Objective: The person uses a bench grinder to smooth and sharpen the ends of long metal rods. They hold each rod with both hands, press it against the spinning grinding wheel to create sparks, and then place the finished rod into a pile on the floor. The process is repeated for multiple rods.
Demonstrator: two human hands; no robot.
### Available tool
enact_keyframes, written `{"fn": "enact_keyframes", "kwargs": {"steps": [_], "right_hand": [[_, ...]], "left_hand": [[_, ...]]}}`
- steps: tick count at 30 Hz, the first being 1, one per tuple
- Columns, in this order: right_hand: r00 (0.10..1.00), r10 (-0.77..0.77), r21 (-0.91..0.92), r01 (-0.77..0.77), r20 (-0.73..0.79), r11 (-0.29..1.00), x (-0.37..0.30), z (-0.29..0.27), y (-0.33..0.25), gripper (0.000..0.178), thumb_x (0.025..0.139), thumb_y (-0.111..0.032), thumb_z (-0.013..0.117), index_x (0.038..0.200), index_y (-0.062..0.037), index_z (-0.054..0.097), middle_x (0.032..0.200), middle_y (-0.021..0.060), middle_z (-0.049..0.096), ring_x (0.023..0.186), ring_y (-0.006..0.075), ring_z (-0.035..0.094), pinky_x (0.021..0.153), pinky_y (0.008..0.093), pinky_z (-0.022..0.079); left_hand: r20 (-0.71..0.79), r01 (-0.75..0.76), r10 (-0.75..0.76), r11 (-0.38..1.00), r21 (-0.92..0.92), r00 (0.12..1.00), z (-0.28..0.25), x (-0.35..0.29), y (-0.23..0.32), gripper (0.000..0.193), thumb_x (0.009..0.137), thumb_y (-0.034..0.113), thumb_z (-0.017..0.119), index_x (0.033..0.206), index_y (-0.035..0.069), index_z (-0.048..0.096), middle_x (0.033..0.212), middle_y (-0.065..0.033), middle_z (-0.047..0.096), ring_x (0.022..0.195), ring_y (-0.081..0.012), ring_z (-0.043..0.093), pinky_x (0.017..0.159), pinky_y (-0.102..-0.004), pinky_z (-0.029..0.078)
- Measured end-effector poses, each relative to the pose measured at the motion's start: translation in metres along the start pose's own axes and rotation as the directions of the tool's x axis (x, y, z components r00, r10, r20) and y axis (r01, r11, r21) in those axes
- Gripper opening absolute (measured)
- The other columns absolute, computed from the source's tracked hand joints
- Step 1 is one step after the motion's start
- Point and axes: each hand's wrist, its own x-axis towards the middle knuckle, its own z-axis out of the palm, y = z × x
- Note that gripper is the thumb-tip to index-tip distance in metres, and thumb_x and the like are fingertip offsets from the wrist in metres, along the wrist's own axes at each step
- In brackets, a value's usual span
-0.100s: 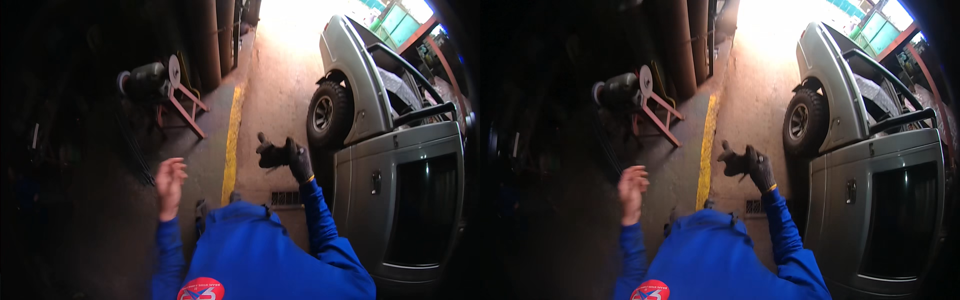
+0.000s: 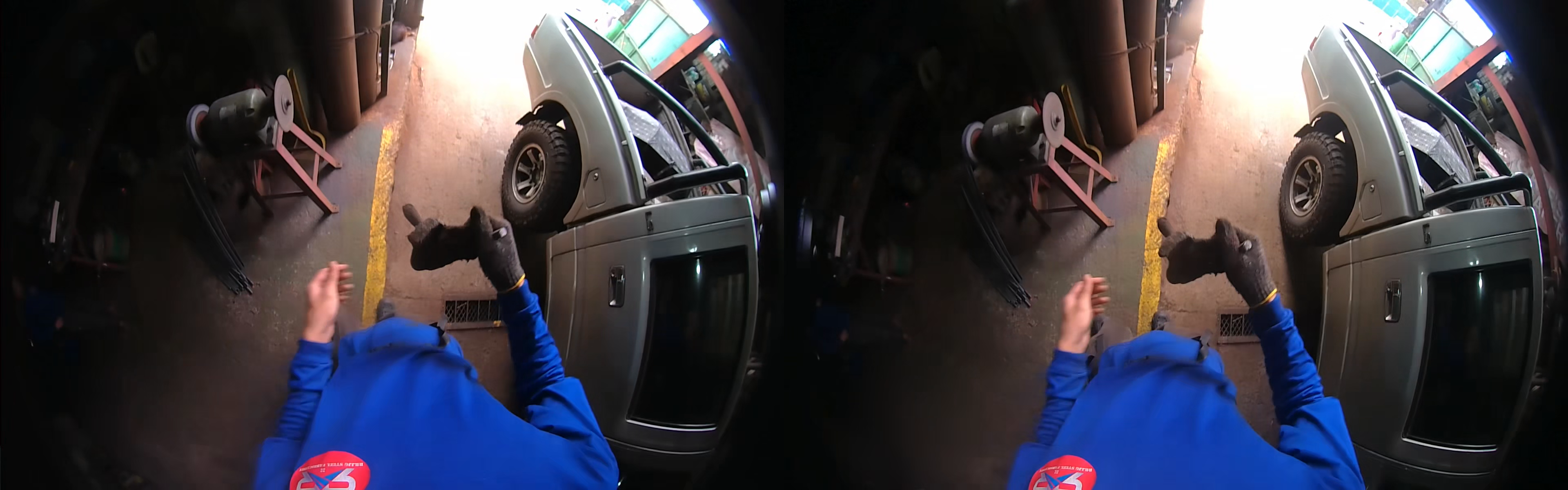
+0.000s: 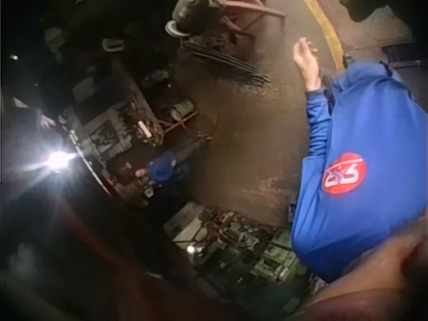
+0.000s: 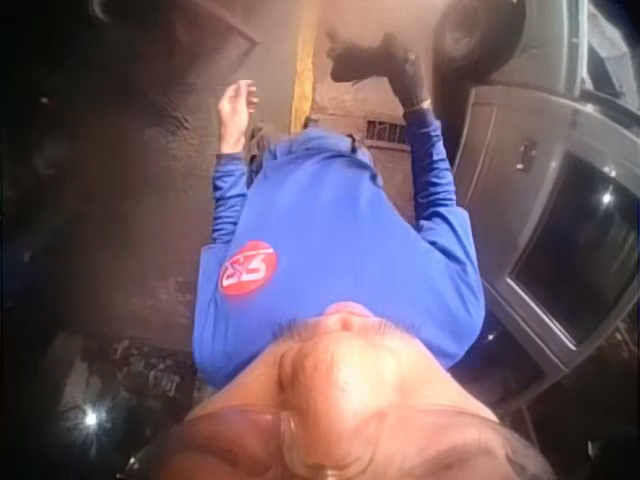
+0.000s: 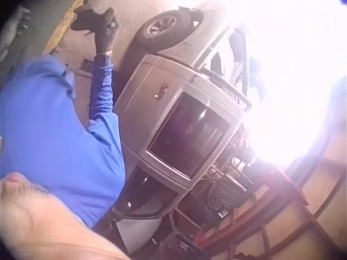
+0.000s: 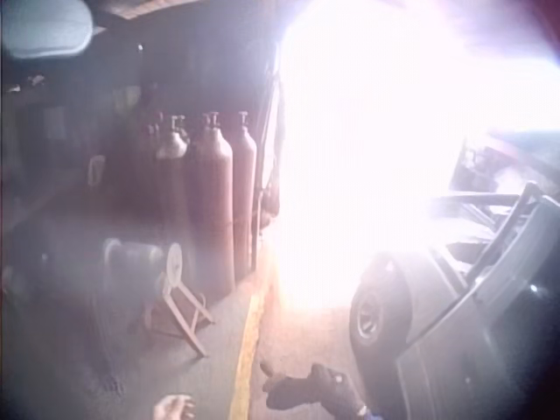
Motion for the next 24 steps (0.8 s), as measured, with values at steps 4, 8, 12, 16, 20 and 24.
{"fn": "enact_keyframes", "kwargs": {"steps": [4,8,12,16,20,24], "right_hand": [[0.997,-0.013,-0.02,0.015,0.075,1.0,0.009,0.022,-0.045,0.04,0.102,-0.033,0.053,0.086,0.0,0.067,0.072,0.0007,0.065,0.065,0.0068,0.056,0.058,0.0251,0.046],[0.996,-0.027,-0.032,0.03,0.09,0.999,0.02,0.058,-0.06,0.045,0.102,-0.038,0.051,0.086,0.0006,0.067,0.072,0.0046,0.067,0.064,0.0087,0.058,0.058,0.0265,0.047],[0.993,0.047,-0.073,-0.039,0.108,0.997,0.021,0.107,-0.078,0.044,0.102,-0.039,0.052,0.086,-0.0005,0.067,0.074,0.0047,0.068,0.065,0.0096,0.059,0.058,0.0261,0.047],[0.991,0.004,-0.014,-0.002,0.132,1.0,0.03,0.157,-0.055,0.044,0.102,-0.039,0.052,0.087,0.0001,0.066,0.074,0.0038,0.067,0.066,0.0086,0.058,0.058,0.0263,0.047],[0.993,0.065,-0.052,-0.06,0.101,0.997,0.041,0.201,-0.042,0.04,0.101,-0.035,0.054,0.091,0.0021,0.066,0.074,0.0009,0.065,0.068,0.0077,0.056,0.06,0.027,0.047],[0.995,0.009,-0.098,0.001,0.097,0.995,0.047,0.244,-0.016,0.036,0.101,-0.029,0.057,0.105,0.0049,0.067,0.084,0.0033,0.069,0.077,0.008,0.059,0.068,0.0269,0.05]], "left_hand": [[0.334,0.16,-0.08,0.962,-0.221,0.939,0.04,0.021,0.005,0.067,0.098,0.061,0.043,0.128,0.004,0.058,0.116,-0.0076,0.065,0.108,-0.0181,0.061,0.09,-0.034,0.049],[0.643,0.54,-0.216,0.76,-0.362,0.735,0.031,0.049,0.04,0.072,0.097,0.063,0.043,0.129,0.0,0.057,0.119,-0.0101,0.064,0.11,-0.0206,0.06,0.095,-0.0361,0.048],[0.695,0.655,-0.34,0.714,-0.247,0.633,0.009,0.074,0.054,0.072,0.097,0.062,0.043,0.126,-0.002,0.059,0.118,-0.0127,0.064,0.108,-0.0233,0.06,0.093,-0.0364,0.05],[0.67,0.756,-0.482,0.627,-0.186,0.564,-0.024,0.126,0.021,0.065,0.098,0.056,0.046,0.116,-0.005,0.06,0.112,-0.0183,0.063,0.1,-0.0253,0.062,0.086,-0.037,0.052],[0.731,0.767,-0.379,0.566,-0.302,0.567,-0.062,0.153,-0.004,0.052,0.095,0.055,0.053,0.101,0.005,0.064,0.089,-0.0093,0.067,0.082,-0.0221,0.063,0.073,-0.0365,0.054],[0.714,0.673,-0.221,0.592,-0.443,0.665,-0.117,0.164,-0.02,0.038,0.096,0.047,0.058,0.106,0.012,0.068,0.09,-0.0016,0.07,0.08,-0.0155,0.064,0.076,-0.0294,0.053]]}}
